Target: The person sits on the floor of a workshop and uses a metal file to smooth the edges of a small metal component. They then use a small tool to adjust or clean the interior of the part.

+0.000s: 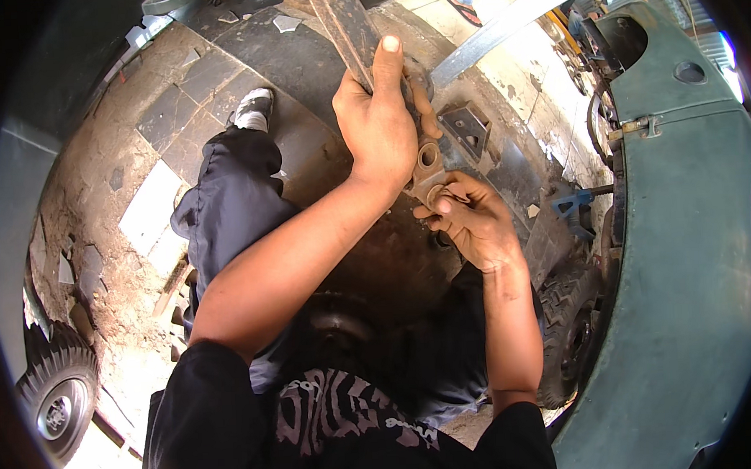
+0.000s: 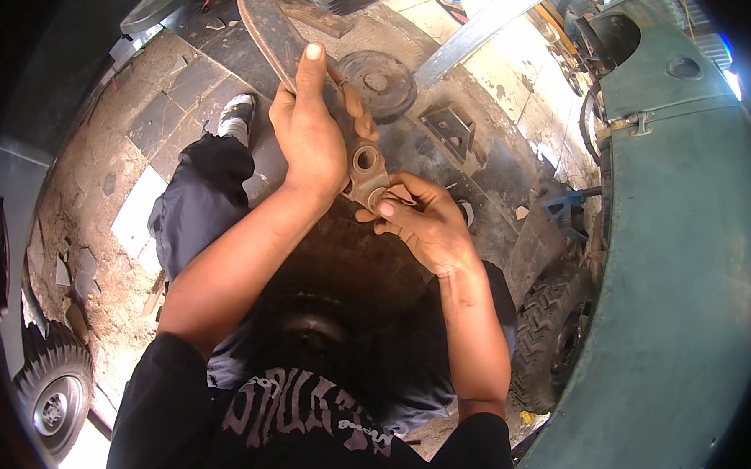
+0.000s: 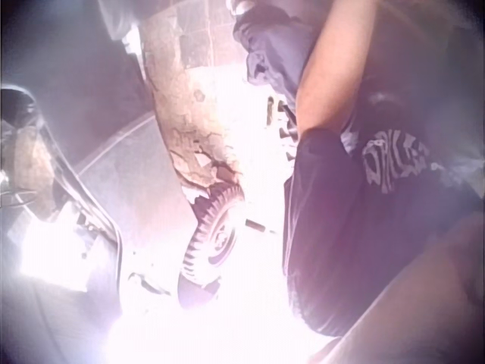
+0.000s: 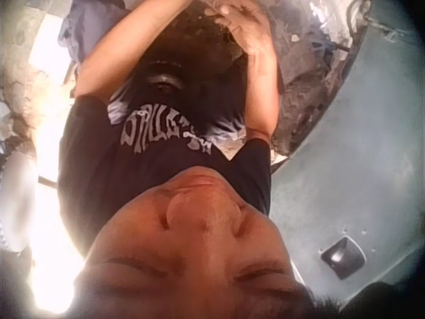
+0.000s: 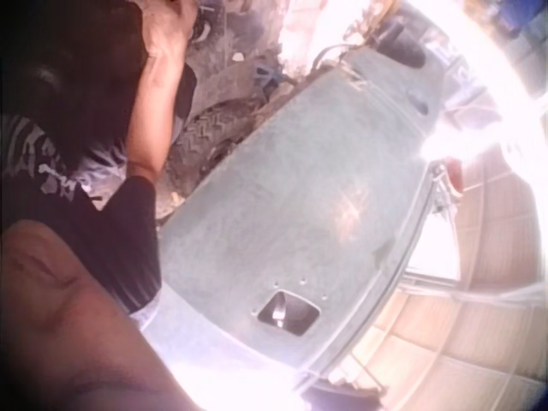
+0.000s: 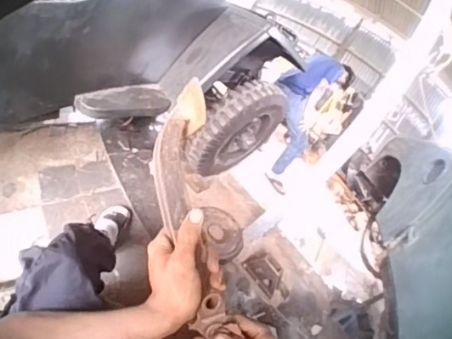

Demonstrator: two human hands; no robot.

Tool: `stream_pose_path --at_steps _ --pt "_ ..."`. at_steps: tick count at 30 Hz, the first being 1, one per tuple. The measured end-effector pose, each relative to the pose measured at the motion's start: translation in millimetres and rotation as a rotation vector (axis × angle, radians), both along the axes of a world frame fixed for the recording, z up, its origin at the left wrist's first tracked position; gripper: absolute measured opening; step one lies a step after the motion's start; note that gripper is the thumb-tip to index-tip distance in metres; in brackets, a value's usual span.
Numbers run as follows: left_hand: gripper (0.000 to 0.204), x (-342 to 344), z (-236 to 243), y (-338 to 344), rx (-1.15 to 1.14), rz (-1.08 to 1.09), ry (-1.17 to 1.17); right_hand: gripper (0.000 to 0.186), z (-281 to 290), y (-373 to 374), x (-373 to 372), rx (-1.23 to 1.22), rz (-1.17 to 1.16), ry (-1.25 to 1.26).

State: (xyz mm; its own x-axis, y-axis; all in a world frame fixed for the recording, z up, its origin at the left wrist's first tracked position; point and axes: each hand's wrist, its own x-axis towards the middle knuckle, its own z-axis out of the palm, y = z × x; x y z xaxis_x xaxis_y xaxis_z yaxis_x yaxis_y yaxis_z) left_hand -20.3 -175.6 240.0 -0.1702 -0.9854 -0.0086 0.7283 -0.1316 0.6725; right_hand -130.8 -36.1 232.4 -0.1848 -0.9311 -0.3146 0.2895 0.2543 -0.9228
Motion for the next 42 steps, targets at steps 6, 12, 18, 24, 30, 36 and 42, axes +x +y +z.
stream_pose_path --at_steps 6,12,18,24,30,36,42 --pt "0.042 -6 -2 -4 0.032 0.03 -0.002 0.024 -7 -13 15 0.072 -0.148 0.218" --pt "0.042 1 4 -7 0.107 0.0 0.045 0.028 1 -4 5 -0.051 -0.059 0.108" --pt "0.043 -4 -6 -4 0.059 -0.017 -0.003 0.029 -4 -11 15 0.07 -0.122 0.188" --pt "0.042 -5 -3 -1 0.061 -0.018 0.031 0.034 4 -3 12 0.044 -0.095 0.157" --pt "0.042 -2 -1 -3 0.029 -0.025 0.026 0.036 -7 -3 10 0.005 -0.113 0.063" --pt "0.042 -4 -5 -2 0.058 -0.019 0.033 0.037 -3 -10 17 0.153 -0.12 0.295" --pt "0.042 1 -3 -4 0.022 -0.03 0.068 0.038 3 1 10 -0.023 -0.092 -0.036"
